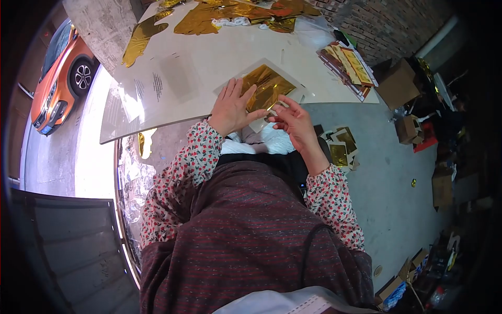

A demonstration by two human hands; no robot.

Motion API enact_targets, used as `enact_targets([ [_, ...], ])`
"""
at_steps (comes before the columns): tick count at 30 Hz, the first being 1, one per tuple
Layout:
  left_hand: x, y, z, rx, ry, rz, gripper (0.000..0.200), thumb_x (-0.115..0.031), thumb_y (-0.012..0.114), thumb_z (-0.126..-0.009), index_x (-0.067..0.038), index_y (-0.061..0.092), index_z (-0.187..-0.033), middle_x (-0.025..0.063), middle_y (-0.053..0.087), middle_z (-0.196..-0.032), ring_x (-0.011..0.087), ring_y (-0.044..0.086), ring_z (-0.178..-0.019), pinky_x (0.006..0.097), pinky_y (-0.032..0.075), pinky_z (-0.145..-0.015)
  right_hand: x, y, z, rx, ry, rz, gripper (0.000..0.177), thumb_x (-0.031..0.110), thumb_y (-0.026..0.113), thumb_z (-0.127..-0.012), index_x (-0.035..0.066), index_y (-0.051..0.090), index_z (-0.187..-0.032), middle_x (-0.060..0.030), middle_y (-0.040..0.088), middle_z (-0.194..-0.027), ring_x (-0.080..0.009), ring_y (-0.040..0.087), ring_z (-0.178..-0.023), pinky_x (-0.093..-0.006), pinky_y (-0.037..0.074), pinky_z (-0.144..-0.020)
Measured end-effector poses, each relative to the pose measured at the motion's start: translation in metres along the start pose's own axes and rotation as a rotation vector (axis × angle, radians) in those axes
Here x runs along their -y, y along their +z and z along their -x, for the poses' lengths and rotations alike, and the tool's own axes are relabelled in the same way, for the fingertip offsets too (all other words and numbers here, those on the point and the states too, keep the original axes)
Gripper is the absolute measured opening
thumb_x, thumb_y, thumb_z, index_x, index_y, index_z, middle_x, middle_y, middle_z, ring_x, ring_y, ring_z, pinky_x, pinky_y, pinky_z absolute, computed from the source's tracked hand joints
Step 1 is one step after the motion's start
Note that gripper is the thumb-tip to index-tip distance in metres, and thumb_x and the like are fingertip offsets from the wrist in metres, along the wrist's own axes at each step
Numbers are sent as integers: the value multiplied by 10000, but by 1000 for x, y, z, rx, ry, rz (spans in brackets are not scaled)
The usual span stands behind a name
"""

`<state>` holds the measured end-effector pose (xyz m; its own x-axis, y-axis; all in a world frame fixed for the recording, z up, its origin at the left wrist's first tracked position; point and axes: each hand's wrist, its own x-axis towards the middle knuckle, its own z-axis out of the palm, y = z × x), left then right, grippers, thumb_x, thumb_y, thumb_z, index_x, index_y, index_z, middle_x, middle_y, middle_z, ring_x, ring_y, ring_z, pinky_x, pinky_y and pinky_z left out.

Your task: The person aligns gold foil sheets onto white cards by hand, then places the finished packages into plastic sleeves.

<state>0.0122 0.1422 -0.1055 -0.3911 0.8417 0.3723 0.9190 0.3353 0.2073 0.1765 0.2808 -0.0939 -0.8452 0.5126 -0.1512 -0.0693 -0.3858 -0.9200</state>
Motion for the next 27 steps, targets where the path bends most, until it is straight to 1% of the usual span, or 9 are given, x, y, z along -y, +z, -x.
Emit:
enact_targets([
  [1, 1, 0, 0, 14, -8, 21, 866, -734, 553, -835, -112, 503, -1436, 301, 354, -1493, 454, 304, -1409, 494, 257, -1159, -1, 0, 0, 12, 6, -6, 532, 107, 650, -952, -61, 433, -1408, -111, 659, -1037, -176, 689, -835, -274, 550, -662],
  [4, 0, -15, -2, 88, 31, -105, 881, -754, 581, -797, -131, 533, -1417, 287, 364, -1493, 452, 323, -1399, 513, 271, -1136, -1, -3, -3, 34, 52, -39, 523, 102, 651, -950, -69, 442, -1397, -110, 658, -1031, -180, 693, -840, -272, 548, -660],
  [7, 7, -14, -2, 47, -22, -128, 907, -771, 626, -741, -141, 562, -1391, 286, 375, -1479, 449, 339, -1390, 528, 281, -1118, 1, -6, -5, 50, 75, -76, 520, 103, 655, -947, -78, 447, -1389, -111, 659, -1036, -181, 694, -834, -269, 543, -655],
  [10, 15, -14, -6, 151, -34, -30, 946, -774, 662, -703, -141, 550, -1397, 295, 367, -1478, 453, 334, -1391, 523, 284, -1124, 0, -9, -11, 88, 89, -105, 523, 108, 657, -946, -75, 449, -1390, -115, 661, -1068, -183, 695, -829, -266, 539, -652],
  [13, 25, -4, -6, 19, -13, 165, 945, -758, 678, -705, -157, 525, -1417, 301, 373, -1467, 456, 329, -1391, 518, 283, -1132, -1, -11, -18, 112, 108, -107, 526, 111, 662, -942, -57, 454, -1395, -113, 660, -1099, -186, 699, -820, -263, 539, -636],
  [16, 30, -3, -5, 62, 10, 173, 959, -754, 681, -706, -172, 491, -1445, 301, 367, -1472, 454, 324, -1395, 514, 276, -1141, 6, -10, -24, 139, 138, -64, 515, 121, 663, -943, -32, 466, -1394, -108, 661, -1124, -189, 706, -803, -260, 538, -608],
  [20, 27, -5, 0, 45, 61, 1, 931, -720, 714, -699, -198, 498, -1439, 308, 389, -1466, 482, 371, -1366, 529, 315, -1118, 19, -12, -18, 234, 180, -128, 494, 147, 660, -948, -20, 483, -1378, -104, 666, -1152, -188, 713, -788, -256, 533, -565],
  [26, 25, -6, 0, 58, 40, -22, 916, -727, 696, -718, -215, 487, -1449, 289, 353, -1499, 473, 330, -1397, 530, 284, -1135, 11, -37, -21, 34, 64, -69, 412, 157, 654, -951, 11, 545, -1320, -101, 673, -1166, -176, 697, -742, -265, 522, -543],
  [27, 24, -6, 0, 60, 41, -26, 917, -726, 695, -721, -217, 482, -1453, 287, 350, -1502, 473, 327, -1400, 529, 282, -1136, 9, -43, -22, -49, 30, 30, 395, 156, 643, -955, 22, 556, -1317, -109, 673, -1177, -171, 686, -770, -261, 525, -575],
])
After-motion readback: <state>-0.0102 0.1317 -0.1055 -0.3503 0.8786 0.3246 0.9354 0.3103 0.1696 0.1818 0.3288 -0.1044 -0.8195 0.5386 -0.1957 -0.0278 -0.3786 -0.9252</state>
